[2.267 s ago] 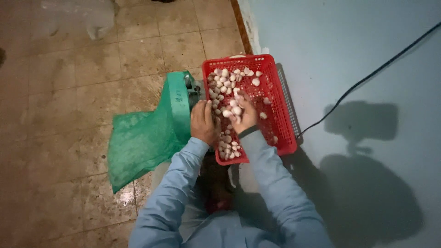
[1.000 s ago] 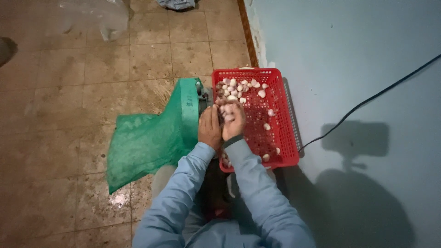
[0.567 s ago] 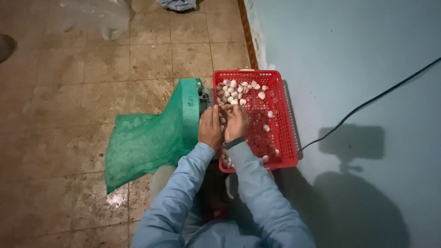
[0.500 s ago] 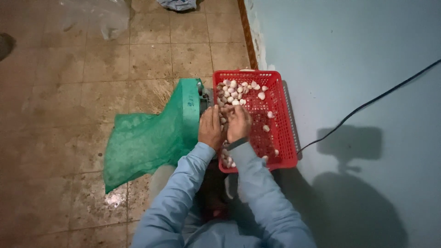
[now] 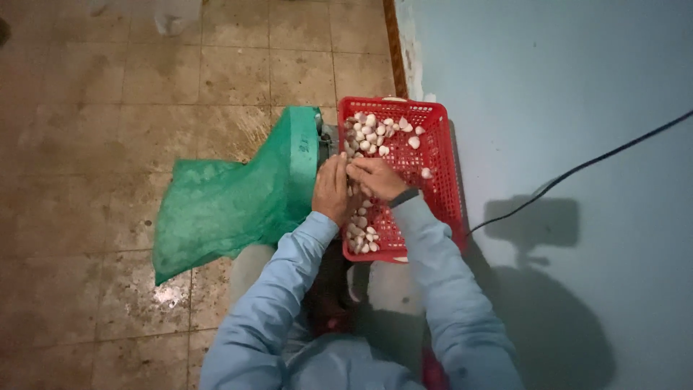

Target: The person sits on a red plastic chair and uses a handheld peeling machine to remove the outer skin from garlic cloves. They pick up cloves from a red basket, feed them into the machine, and place the peeled cloves into a green sack on the floor.

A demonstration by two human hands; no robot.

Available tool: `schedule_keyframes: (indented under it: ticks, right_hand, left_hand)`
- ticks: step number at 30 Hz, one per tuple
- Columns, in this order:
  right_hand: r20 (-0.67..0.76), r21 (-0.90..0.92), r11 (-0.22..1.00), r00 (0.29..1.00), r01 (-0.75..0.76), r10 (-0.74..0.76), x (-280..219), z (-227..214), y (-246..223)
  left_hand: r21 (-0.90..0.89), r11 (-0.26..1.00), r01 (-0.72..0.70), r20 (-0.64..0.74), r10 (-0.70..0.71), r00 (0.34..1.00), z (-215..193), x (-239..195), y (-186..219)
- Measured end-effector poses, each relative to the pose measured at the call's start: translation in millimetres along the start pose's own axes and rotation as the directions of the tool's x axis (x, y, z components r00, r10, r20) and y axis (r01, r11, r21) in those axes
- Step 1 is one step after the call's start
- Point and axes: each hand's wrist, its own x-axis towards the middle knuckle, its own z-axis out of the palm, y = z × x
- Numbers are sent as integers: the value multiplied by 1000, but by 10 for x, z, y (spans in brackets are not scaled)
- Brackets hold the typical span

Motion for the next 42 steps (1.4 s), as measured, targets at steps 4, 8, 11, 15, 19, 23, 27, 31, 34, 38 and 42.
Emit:
schedule_keyframes:
  ticks: [4,8,11,15,19,23,27,31,34,38,42]
  right_hand:
    - [-75,54,997,996,52,-48,-8,-181,351]
    - [-218,-365,911,969,-192,116,-168,-74,554]
    - [-152,-748,663,981,-36,-119,-169,120,1563]
    - [-93,-697,663,952,-272,293,-552,533,-118]
    - [128,-938,345,952,25,277,-657,619,128]
    - [168,-821,570,963,18,212,-816,570,-85]
    - [103,-804,578,925,-139,366,-770,372,1057]
    - [178,-667,740,946,-86,271,-838,323,928]
    - [153,-530,829,942,-178,300,-878,406,666]
    - [135,-552,812,941,-187,309,-937,401,502]
    - [158,-440,871,935,-220,316,-964,381,511]
  left_hand:
    - [36,999,19,-24,-18,1000,62,-3,17]
    - [110,993,-31,-29,34,999,24,35,39]
    - [156,986,-59,-61,69,996,67,19,20]
    - [241,965,-101,-68,120,990,50,62,-2]
    - [211,972,-106,-37,117,992,13,91,31]
    - [262,952,-159,49,151,987,29,69,-10]
    - [224,934,-278,216,231,949,-110,130,-60]
    - [158,876,-456,243,413,878,-406,474,-100]
    - [68,868,-492,158,477,864,-383,539,-275]
    - [-11,910,-414,396,384,834,-374,531,-379]
    - [0,849,-529,240,514,824,-529,669,-393]
